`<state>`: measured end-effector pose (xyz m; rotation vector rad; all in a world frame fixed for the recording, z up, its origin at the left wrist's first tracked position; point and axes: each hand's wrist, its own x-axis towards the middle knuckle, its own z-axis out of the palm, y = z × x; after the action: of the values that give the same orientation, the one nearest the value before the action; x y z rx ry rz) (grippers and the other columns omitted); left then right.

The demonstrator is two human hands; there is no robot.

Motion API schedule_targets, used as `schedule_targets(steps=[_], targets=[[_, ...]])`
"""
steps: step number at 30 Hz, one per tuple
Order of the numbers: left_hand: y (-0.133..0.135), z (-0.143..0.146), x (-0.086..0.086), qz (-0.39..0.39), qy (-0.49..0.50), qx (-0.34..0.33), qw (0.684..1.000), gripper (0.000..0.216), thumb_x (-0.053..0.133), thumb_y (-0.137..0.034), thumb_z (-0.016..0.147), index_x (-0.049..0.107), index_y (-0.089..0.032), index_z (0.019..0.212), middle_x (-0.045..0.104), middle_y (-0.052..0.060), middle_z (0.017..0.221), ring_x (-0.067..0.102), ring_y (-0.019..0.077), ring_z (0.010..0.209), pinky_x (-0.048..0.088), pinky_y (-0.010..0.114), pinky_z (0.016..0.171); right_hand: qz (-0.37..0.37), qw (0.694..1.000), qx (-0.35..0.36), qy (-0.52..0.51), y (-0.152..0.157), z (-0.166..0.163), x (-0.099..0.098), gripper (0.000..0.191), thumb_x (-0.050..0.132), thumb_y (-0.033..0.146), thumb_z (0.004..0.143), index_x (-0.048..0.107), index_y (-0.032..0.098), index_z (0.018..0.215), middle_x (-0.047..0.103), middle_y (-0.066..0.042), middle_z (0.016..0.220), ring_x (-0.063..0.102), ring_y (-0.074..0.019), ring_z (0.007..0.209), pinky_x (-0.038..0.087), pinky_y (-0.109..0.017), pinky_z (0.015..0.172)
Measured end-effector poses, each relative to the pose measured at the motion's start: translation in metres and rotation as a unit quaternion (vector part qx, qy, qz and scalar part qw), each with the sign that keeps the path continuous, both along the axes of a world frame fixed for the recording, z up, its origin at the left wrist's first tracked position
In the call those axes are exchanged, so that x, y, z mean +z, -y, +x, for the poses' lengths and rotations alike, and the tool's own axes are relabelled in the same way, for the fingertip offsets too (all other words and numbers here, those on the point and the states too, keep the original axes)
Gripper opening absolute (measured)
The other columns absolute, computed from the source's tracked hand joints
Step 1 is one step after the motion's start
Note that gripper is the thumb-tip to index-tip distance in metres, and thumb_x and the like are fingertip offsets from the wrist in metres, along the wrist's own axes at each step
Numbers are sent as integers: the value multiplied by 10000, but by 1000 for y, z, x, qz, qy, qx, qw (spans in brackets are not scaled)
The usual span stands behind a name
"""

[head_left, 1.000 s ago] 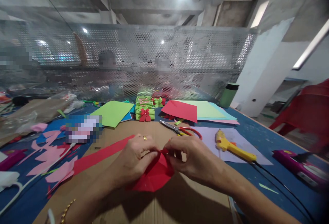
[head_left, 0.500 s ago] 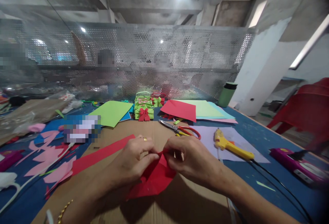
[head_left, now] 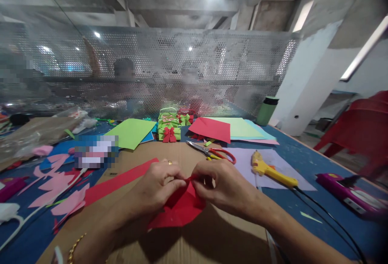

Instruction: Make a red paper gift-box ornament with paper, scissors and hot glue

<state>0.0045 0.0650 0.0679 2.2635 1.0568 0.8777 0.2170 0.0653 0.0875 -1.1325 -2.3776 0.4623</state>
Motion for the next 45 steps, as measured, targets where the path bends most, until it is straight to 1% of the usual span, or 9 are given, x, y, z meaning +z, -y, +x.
schedule_targets(steps=[10,13,16,19,24,29,33,40,45], targets=[[-6,-2,-6,-17,12,18,1000,206,538,-245,917,682,-197,778,629,2,754,548,175,777,362,344,805,35,999,-25,-5,1,30,20,223,553,310,918,740,204,981,693,-4,706,578,-111,590,388,-219,555],[-5,-1,-4,-23,8,16,1000,205,530,-239,912,691,-201,790,648,5,766,566,177,782,379,329,785,95,985,-137,44,-8,79,18,285,499,370,958,731,216,1020,716,-28,783,592,-138,626,400,-243,577],[-4,1,-3,-17,7,16,1000,218,520,-252,908,693,-211,781,662,6,758,593,185,787,399,317,770,122,912,-323,222,-22,136,2,291,445,300,976,722,216,944,729,-55,852,633,-185,707,375,-272,591],[-3,0,-6,2,22,33,999,226,538,-308,901,691,-222,760,679,11,765,618,193,775,423,301,746,97,879,-361,297,-29,176,-18,266,507,228,936,705,171,767,706,-114,820,633,-225,741,356,-296,608],[-5,-4,-10,8,16,37,999,267,529,-365,914,696,-235,752,668,6,732,625,187,713,435,281,682,73,863,-373,334,-33,190,-43,229,485,185,932,711,155,939,721,-148,999,630,-256,929,371,-301,682],[-3,-1,-3,-5,38,30,999,236,525,-305,892,667,-206,731,659,11,720,606,172,698,441,283,695,53,888,-338,306,-38,192,-54,207,499,237,886,671,173,792,707,-134,873,635,-238,759,379,-313,625],[-5,1,-2,-15,58,20,998,220,519,-283,878,648,-192,725,646,5,718,570,149,670,426,274,682,65,912,-297,276,-43,201,-59,175,493,198,861,652,155,802,680,-162,915,629,-237,789,449,-335,720],[-6,0,1,-35,64,31,997,212,532,-278,870,650,-181,723,650,15,730,571,157,691,425,295,707,167,938,-277,120,-44,202,-68,255,432,284,921,663,177,908,656,-157,950,643,-246,796,504,-363,724],[-7,2,1,-37,58,42,997,234,526,-293,883,656,-189,719,650,16,721,568,157,672,433,301,682,154,941,-259,154,-39,191,-74,304,381,233,959,651,185,829,649,-148,876,624,-226,701,481,-352,671]])
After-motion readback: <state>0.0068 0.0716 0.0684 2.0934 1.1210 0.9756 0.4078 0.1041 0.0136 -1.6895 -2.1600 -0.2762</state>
